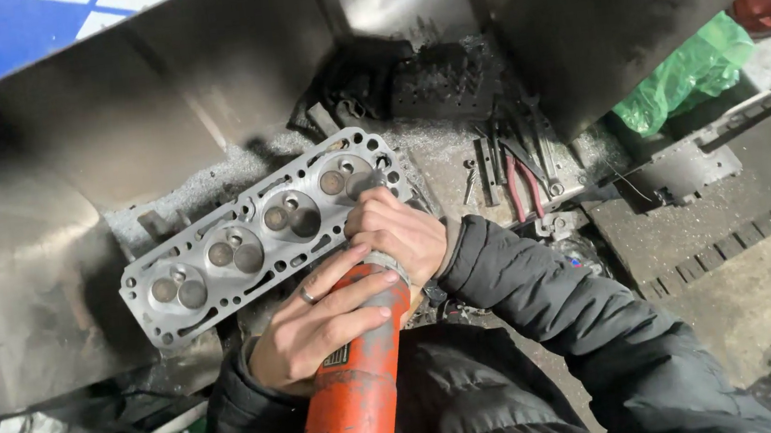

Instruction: The person fits an attachment to a die grinder using a wrench, then grinds the flat surface of an engine cylinder head clamped in a machine, moving the running grinder across the metal. They reposition the grinder and continue working over the head surface for the rest of the clip.

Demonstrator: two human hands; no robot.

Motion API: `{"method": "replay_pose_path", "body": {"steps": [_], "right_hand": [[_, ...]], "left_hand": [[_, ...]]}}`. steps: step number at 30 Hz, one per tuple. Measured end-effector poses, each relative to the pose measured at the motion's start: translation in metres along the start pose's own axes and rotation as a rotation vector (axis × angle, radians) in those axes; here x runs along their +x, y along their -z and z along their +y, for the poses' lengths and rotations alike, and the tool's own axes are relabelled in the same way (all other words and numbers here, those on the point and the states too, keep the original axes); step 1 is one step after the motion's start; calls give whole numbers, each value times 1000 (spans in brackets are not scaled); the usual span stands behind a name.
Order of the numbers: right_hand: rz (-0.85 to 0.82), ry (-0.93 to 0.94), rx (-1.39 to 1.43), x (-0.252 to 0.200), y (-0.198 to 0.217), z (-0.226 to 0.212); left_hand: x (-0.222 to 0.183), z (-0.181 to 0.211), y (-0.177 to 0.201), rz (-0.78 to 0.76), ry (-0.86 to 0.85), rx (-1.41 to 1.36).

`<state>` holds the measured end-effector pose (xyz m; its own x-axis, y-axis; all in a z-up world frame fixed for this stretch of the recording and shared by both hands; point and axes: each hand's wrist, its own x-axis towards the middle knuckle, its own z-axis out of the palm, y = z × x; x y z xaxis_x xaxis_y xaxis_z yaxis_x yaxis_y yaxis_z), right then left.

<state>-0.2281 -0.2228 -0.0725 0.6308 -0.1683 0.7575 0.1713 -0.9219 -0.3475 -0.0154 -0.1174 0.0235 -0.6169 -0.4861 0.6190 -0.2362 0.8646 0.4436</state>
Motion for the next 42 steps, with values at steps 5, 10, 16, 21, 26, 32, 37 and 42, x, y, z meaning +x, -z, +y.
{"method": "replay_pose_path", "body": {"steps": [5,10,16,21,26,32,37,42], "right_hand": [[-18,-114,-85,7,-9,-9],[-44,-133,-92,17,-11,-15],[-33,-47,-30,22,-7,-15],[-94,-107,-92,-4,-9,-7],[-59,16,8,8,6,-7],[-56,61,40,2,14,-4],[-64,92,56,-3,19,-2],[-72,115,106,1,26,-4]], "left_hand": [[-10,-14,19,-55,-13,-25],[-16,-19,27,-46,-58,-46],[-22,-16,20,-21,-44,-29],[-16,-5,8,12,0,-42],[-6,6,-1,29,24,1],[-1,13,-15,22,40,22],[3,22,-25,19,62,44],[5,28,-30,21,80,100]]}}
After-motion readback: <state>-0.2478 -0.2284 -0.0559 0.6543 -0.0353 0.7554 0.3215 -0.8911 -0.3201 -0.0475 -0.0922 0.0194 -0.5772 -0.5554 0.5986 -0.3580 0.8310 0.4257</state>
